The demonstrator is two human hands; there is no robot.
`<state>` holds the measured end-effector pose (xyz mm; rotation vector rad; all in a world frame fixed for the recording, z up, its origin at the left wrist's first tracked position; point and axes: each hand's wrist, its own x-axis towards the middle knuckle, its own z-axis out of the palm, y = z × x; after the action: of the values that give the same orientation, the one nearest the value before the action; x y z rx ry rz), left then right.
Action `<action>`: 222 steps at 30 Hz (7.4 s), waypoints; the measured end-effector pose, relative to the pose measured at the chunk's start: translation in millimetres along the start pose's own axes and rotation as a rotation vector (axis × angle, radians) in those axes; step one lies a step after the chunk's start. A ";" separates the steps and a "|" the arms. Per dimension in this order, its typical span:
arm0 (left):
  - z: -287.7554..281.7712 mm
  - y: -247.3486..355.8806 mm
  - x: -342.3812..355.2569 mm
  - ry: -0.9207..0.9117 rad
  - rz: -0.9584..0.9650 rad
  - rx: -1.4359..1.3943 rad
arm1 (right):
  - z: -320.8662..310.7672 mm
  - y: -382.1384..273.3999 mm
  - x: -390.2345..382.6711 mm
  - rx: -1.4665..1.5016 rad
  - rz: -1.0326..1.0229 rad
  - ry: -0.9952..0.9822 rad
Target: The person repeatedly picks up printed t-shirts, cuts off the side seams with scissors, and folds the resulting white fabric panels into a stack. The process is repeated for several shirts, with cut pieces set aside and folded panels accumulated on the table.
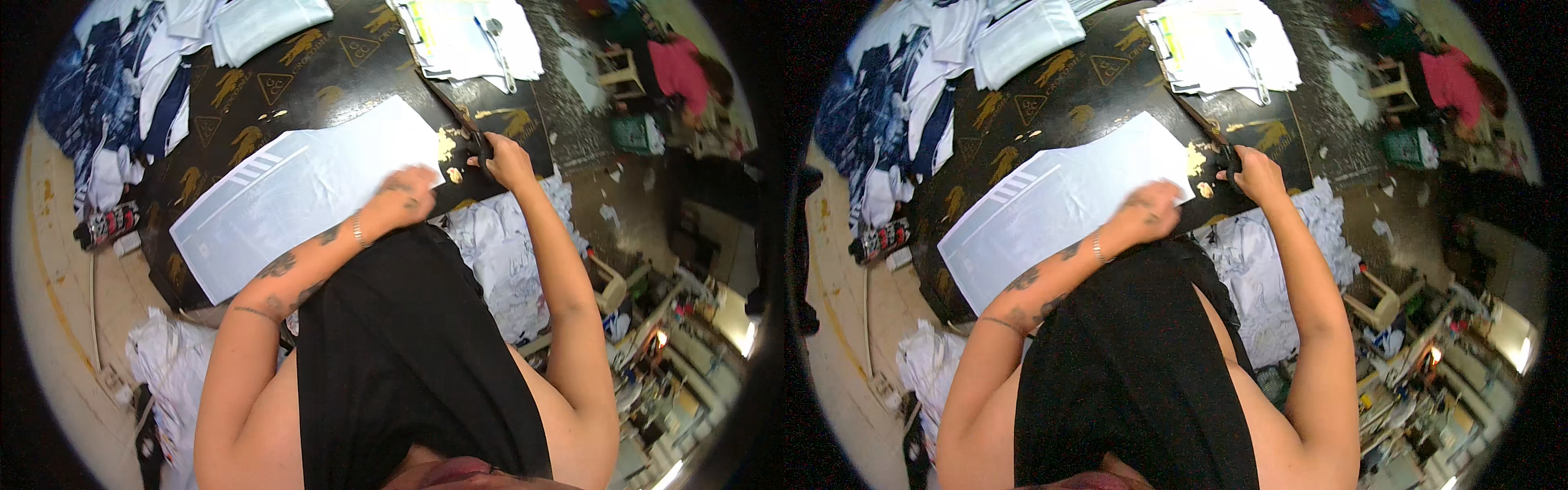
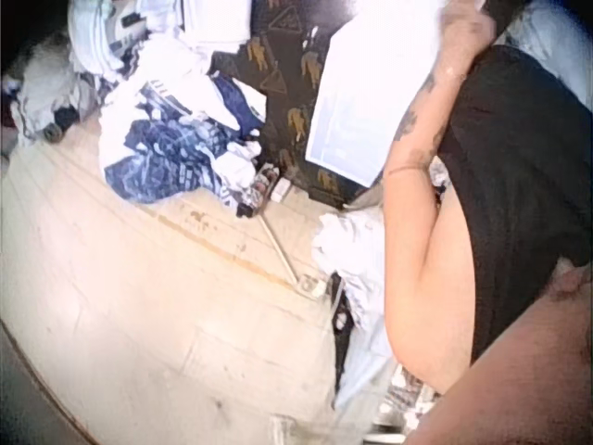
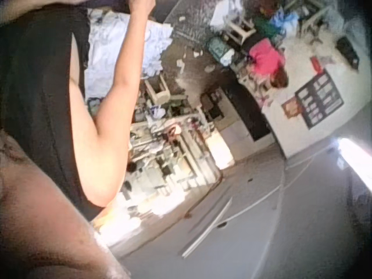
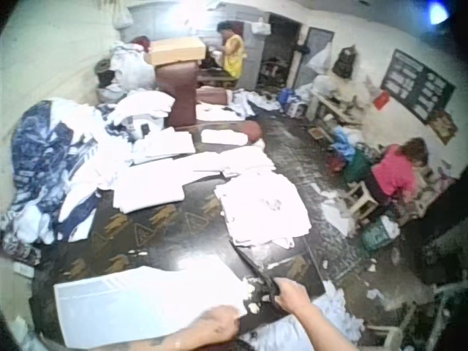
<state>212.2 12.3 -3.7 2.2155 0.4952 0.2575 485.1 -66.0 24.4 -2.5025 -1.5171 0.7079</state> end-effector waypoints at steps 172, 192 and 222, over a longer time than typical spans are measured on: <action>-393.8 -362.9 135.6 0.590 -1.026 -0.059 | 12.0 -347.7 418.2 0.809 0.024 -0.241; -388.3 -360.3 116.6 0.818 -1.121 0.018 | 58.6 -334.1 419.1 0.519 -0.185 0.151; -672.7 -440.8 -166.6 1.173 -1.221 0.636 | 19.6 -271.7 209.4 0.317 -0.639 0.173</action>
<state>-285.6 660.3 78.9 1.6153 2.6632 0.7645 338.4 244.6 32.9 -1.6593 -1.8176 0.5461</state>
